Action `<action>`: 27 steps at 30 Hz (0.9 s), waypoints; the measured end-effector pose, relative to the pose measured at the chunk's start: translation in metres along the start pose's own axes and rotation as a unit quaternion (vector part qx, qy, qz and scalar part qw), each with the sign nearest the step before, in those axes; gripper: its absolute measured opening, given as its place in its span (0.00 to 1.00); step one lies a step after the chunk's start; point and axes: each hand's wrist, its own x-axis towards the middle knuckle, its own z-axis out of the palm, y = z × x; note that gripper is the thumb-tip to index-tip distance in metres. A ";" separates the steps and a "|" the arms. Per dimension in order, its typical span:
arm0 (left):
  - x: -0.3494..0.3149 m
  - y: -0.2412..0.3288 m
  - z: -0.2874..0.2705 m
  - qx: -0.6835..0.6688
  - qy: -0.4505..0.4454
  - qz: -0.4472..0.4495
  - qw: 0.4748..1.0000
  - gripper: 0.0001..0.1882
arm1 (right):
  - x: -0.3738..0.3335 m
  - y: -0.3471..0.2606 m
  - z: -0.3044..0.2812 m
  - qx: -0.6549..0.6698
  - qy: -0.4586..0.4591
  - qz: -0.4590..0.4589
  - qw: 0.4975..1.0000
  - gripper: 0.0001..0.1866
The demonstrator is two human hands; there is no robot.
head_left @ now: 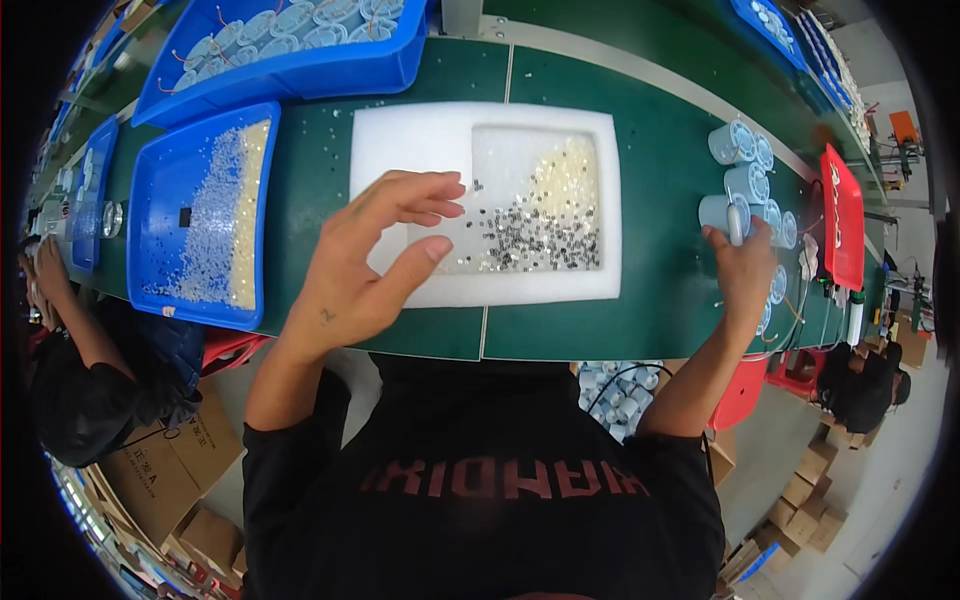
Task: Assembling small electronic components on a production line using specialized hand tools.
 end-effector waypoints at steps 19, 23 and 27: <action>0.019 -0.004 0.013 -0.128 0.025 -0.045 0.990 0.20 | 0.004 -0.052 -0.005 0.183 -0.101 -0.015 0.978 0.32; 0.026 0.000 0.027 -0.206 0.041 -0.092 0.973 0.23 | -0.012 -0.086 -0.022 0.404 -0.145 -0.036 0.903 0.30; 0.033 -0.005 0.031 -0.289 0.034 -0.056 0.955 0.27 | -0.050 -0.138 -0.039 0.537 -0.269 -0.156 0.784 0.25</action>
